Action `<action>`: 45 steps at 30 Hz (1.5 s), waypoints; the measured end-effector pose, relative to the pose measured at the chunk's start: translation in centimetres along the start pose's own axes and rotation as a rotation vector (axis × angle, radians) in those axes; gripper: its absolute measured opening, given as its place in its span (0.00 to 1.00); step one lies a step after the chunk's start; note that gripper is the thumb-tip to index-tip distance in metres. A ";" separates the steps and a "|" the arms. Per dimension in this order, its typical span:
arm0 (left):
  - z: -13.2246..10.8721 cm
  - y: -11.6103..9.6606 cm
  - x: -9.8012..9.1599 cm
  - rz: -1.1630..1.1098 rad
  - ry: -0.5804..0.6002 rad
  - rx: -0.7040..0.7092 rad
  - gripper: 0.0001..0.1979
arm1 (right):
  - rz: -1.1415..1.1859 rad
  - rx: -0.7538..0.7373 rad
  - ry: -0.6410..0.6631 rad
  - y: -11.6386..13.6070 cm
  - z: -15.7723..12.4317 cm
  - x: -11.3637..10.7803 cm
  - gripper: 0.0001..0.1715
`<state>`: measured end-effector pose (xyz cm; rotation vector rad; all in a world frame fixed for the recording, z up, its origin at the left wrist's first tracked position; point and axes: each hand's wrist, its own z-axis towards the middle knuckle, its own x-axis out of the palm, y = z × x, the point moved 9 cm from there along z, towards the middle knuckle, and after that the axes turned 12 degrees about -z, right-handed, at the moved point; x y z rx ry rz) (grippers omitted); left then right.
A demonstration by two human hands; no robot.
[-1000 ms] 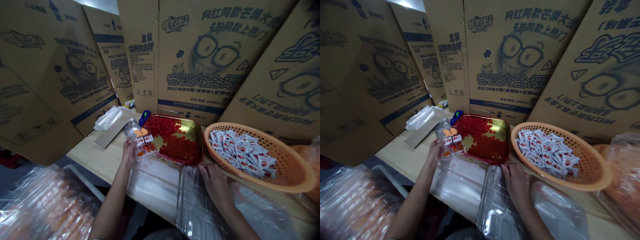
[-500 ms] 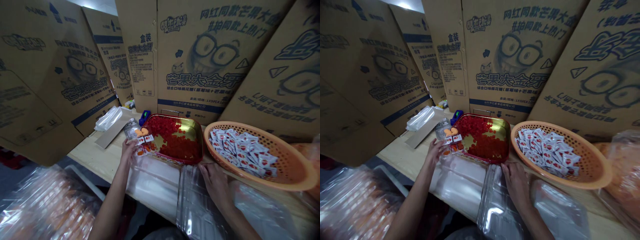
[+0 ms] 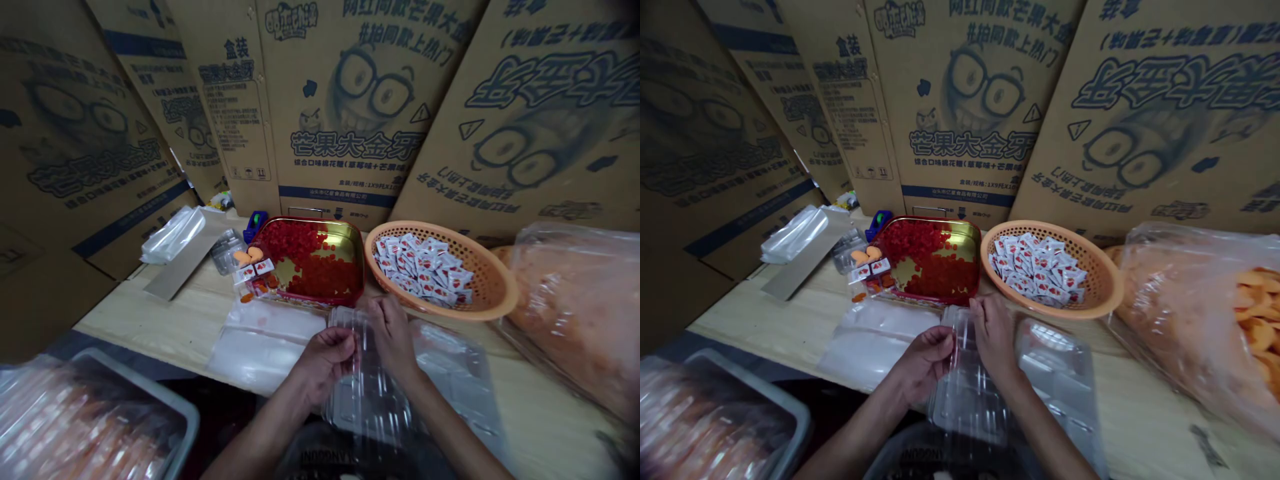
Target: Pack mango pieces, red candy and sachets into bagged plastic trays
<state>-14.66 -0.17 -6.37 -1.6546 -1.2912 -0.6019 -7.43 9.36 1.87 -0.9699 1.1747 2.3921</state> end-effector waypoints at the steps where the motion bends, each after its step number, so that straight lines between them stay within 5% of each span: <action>1: 0.2 0.4 0.0 -0.046 0.002 -0.019 0.17 | 0.009 0.007 -0.004 -0.1 0.0 0.0 0.16; 16: 0.4 3.6 1.2 -0.302 0.028 -0.189 0.15 | 0.024 0.047 -0.053 -1.3 -0.1 -0.3 0.18; 27: -0.4 0.8 1.4 -0.122 -0.049 0.112 0.14 | -0.068 0.066 -0.107 -1.0 -0.2 -0.8 0.19; 45: 0.3 3.1 1.0 -0.339 0.008 -0.007 0.13 | -0.047 0.087 -0.095 -0.8 -0.4 -0.6 0.18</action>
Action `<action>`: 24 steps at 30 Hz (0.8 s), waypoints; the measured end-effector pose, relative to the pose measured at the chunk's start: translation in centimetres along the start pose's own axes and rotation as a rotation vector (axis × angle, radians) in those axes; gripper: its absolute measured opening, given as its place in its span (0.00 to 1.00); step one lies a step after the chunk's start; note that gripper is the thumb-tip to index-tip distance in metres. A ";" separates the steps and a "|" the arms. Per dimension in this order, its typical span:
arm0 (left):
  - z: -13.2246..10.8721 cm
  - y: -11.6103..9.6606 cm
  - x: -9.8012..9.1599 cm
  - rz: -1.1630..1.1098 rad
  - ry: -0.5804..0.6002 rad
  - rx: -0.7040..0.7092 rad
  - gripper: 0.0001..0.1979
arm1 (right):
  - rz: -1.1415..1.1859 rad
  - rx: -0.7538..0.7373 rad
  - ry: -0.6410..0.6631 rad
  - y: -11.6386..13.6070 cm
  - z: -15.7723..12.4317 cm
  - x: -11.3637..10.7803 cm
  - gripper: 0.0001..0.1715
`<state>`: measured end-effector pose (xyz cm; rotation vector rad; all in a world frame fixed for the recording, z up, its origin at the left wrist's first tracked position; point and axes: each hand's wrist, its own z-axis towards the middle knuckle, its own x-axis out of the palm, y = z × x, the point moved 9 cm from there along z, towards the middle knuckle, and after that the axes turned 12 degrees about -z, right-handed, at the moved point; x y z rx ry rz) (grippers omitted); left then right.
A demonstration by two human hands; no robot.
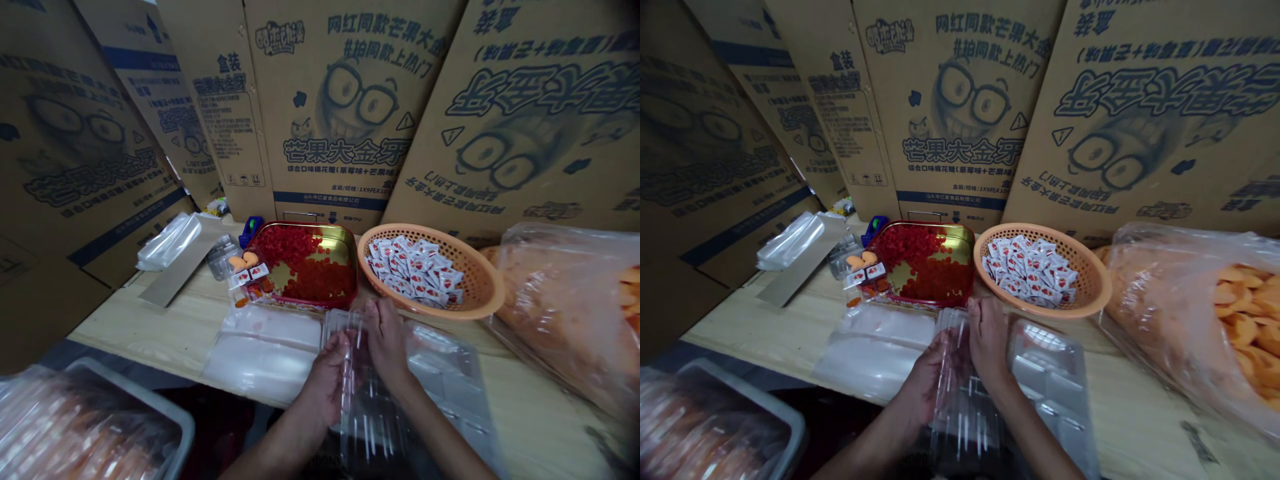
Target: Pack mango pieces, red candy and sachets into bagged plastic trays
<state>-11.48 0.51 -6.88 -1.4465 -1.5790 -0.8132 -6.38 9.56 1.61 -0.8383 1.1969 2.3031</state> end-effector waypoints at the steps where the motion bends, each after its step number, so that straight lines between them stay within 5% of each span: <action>1: -0.1 0.0 0.0 -0.004 -0.002 -0.008 0.13 | 0.003 0.002 0.001 0.0 0.0 0.0 0.18; 24: -0.6 1.0 0.5 0.000 0.050 -0.049 0.10 | 0.103 0.014 0.028 0.3 -0.2 -0.5 0.18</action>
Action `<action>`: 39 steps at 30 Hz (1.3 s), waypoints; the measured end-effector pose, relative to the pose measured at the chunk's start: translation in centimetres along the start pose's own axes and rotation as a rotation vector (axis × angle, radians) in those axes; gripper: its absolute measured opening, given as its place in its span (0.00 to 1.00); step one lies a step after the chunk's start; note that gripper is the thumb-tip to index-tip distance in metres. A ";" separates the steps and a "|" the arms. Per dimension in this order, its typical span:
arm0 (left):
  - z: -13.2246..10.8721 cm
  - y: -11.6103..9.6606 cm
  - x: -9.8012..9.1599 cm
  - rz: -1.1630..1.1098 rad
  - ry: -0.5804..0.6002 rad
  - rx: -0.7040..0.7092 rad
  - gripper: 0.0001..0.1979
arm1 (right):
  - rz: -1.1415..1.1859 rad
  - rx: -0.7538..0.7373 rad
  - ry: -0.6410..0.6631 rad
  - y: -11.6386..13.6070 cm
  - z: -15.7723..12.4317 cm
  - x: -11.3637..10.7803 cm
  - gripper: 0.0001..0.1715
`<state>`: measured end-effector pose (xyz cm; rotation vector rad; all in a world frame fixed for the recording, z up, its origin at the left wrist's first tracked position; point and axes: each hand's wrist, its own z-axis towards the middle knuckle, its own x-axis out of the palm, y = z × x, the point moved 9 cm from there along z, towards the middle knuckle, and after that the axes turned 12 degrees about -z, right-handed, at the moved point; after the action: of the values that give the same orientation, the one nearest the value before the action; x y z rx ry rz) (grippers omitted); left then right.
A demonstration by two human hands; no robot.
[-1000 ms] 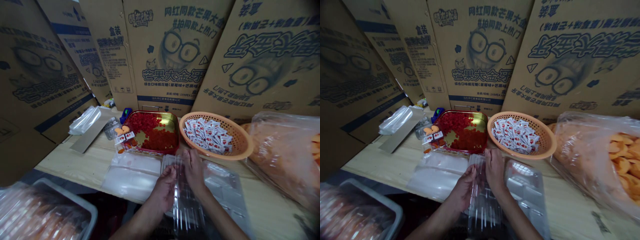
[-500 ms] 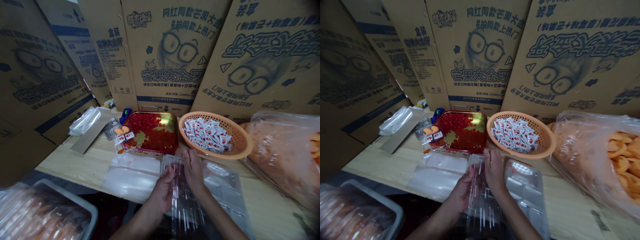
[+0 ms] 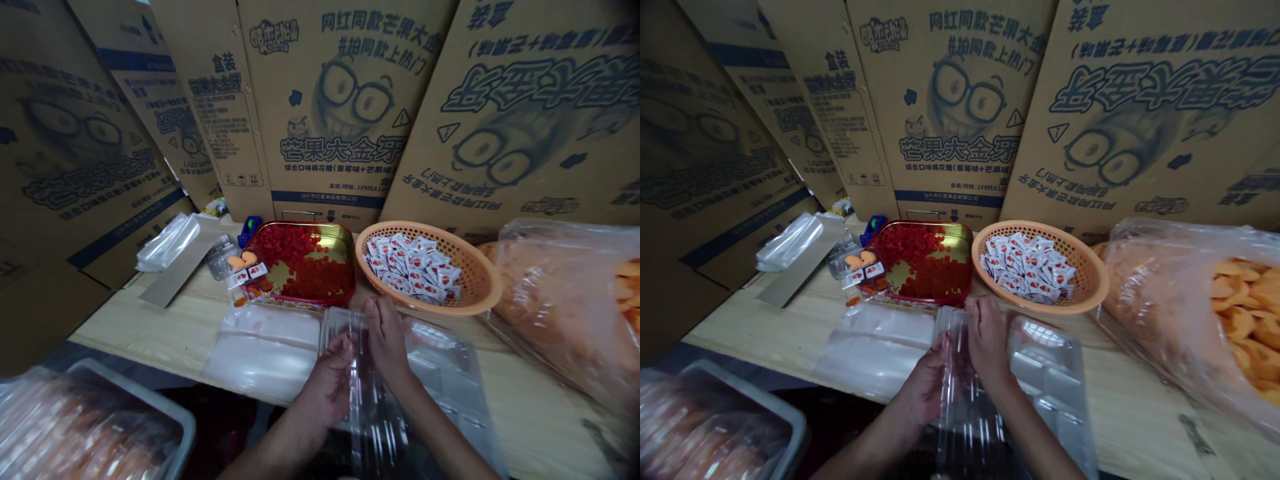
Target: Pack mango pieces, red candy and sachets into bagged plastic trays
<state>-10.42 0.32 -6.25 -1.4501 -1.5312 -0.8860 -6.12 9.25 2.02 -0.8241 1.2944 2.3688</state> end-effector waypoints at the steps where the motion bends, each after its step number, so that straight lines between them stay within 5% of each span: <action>1: -0.1 0.0 0.1 0.008 0.013 0.001 0.10 | 0.004 -0.001 0.002 0.0 0.0 0.0 0.18; 8: -1.0 -1.7 0.4 0.161 -0.065 0.153 0.16 | -0.004 0.004 -0.006 -0.3 0.0 -0.2 0.17; 15: -1.5 -2.5 3.8 0.410 0.242 0.136 0.29 | -0.173 -0.060 -0.013 0.3 -0.2 0.0 0.19; 24: -1.1 -6.0 0.9 0.595 -0.046 0.333 0.34 | -0.221 -0.030 -0.099 -1.4 0.9 -0.7 0.20; 29: -0.6 -8.8 1.2 1.152 -0.069 0.642 0.24 | 0.027 0.140 -0.129 -3.5 2.0 -2.8 0.21; 32: 0.1 -8.6 1.8 1.407 -0.068 0.736 0.26 | 0.040 0.145 -0.136 -3.4 2.4 -3.6 0.21; 39: 1.3 -6.1 2.0 1.659 -0.161 0.687 0.32 | 0.037 0.147 -0.121 -3.1 2.9 -3.4 0.22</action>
<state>-16.64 1.82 -4.64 -1.5933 -0.2190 0.6899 -2.81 13.32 3.33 -0.6093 1.4243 2.2798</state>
